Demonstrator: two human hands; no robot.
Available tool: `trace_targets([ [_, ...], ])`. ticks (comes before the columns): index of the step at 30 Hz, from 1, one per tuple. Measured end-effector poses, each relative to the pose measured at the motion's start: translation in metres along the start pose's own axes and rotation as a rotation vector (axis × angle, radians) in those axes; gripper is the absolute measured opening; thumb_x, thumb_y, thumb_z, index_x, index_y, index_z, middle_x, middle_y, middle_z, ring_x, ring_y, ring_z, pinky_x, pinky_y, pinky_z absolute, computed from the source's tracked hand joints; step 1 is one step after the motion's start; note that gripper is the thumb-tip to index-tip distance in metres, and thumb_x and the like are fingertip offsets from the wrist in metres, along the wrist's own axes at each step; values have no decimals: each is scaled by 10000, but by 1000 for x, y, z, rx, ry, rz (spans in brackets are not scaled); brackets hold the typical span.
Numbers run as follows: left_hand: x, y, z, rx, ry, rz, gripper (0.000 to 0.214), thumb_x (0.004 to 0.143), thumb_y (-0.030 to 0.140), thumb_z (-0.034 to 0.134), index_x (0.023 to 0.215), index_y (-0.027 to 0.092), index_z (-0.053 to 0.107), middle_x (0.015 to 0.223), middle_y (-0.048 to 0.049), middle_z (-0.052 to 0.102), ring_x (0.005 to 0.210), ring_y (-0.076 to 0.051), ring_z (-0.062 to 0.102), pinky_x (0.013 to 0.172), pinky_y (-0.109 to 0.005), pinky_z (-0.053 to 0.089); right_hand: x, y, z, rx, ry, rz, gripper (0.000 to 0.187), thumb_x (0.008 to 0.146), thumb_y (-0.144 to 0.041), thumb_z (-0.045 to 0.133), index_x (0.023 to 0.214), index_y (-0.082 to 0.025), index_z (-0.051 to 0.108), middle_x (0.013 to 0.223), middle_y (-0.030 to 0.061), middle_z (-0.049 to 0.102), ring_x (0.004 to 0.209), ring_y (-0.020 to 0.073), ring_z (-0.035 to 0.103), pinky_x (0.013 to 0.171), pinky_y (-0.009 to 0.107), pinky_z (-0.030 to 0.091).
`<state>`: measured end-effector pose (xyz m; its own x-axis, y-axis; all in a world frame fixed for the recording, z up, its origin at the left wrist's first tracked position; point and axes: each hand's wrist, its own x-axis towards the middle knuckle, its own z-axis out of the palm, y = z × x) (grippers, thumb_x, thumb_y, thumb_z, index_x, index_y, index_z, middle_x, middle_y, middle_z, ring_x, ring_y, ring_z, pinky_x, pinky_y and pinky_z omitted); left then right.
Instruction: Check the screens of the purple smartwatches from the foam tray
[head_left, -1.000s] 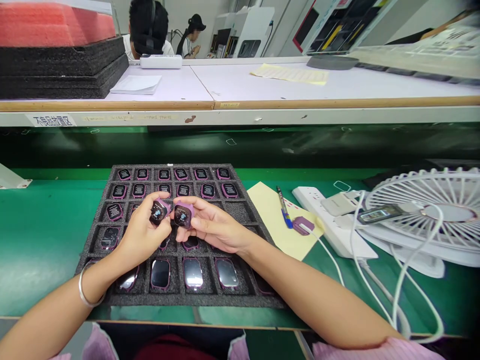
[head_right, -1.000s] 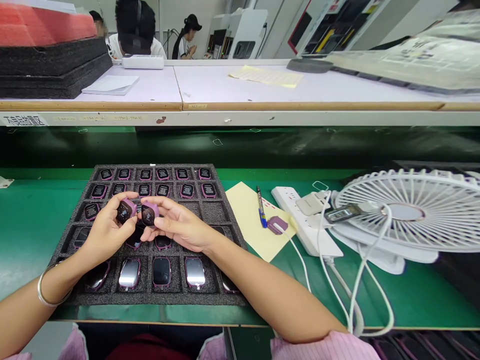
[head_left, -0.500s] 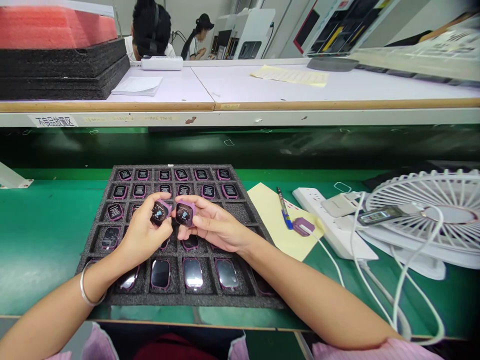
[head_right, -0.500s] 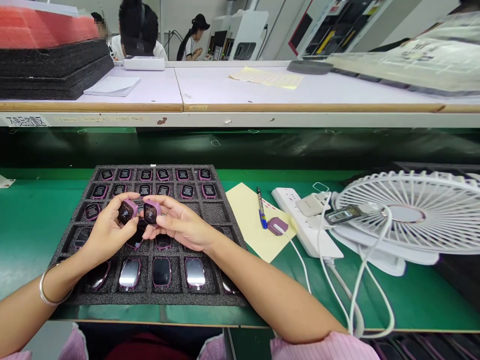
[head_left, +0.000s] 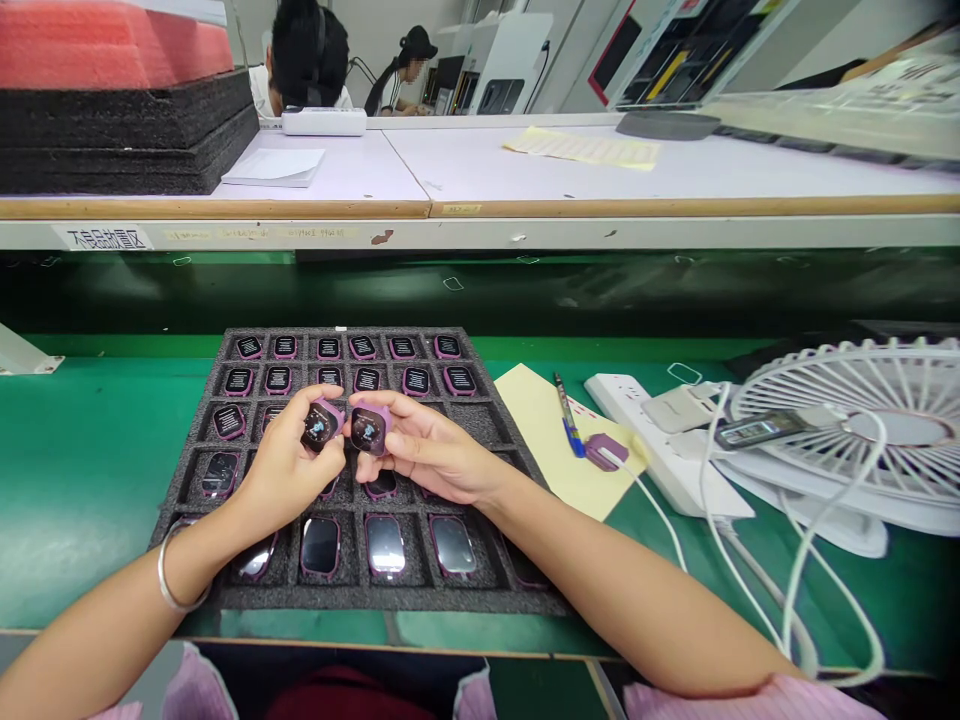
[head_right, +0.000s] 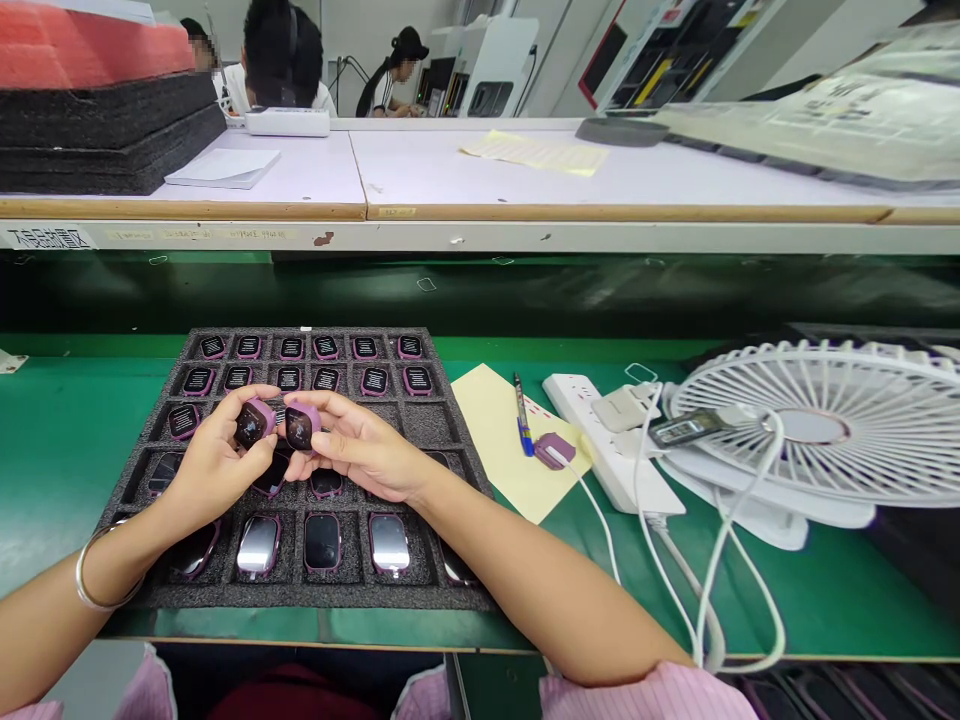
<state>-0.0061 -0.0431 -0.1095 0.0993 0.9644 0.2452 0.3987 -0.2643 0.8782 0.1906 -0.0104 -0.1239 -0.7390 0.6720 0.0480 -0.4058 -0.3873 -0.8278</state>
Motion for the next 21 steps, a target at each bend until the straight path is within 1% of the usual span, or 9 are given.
trace_targets([
  [3, 0, 0, -1, 24, 2, 15, 401, 793, 191, 562, 1194, 176, 571, 954, -31, 706, 817, -168, 662, 780, -294, 514, 0, -1, 0, -7, 21, 9, 514, 843, -343, 832, 1273, -227, 577, 1017, 18, 726, 786, 151, 748, 780, 291, 559],
  [9, 0, 1, -1, -8, -7, -4, 397, 797, 203, 567, 1192, 172, 562, 930, -25, 709, 794, -160, 670, 753, -278, 522, 0, 0, 0, -30, 25, 13, 548, 848, -370, 825, 1300, -218, 555, 998, 20, 717, 785, 146, 739, 779, 291, 557],
  [15, 0, -2, 1, 8, 12, 20, 380, 792, 200, 575, 1172, 188, 571, 987, -37, 712, 873, -178, 676, 817, -303, 521, 0, -1, 1, -16, 20, 4, 520, 841, -350, 833, 1271, -222, 570, 999, 15, 723, 784, 151, 747, 772, 291, 557],
  [21, 0, 1, 0, -7, 12, -6, 393, 791, 216, 587, 1183, 191, 566, 946, -26, 708, 815, -169, 671, 778, -295, 526, -1, -1, 1, -23, 36, 16, 557, 820, -378, 848, 1276, -213, 574, 989, 19, 718, 782, 157, 735, 768, 304, 551],
])
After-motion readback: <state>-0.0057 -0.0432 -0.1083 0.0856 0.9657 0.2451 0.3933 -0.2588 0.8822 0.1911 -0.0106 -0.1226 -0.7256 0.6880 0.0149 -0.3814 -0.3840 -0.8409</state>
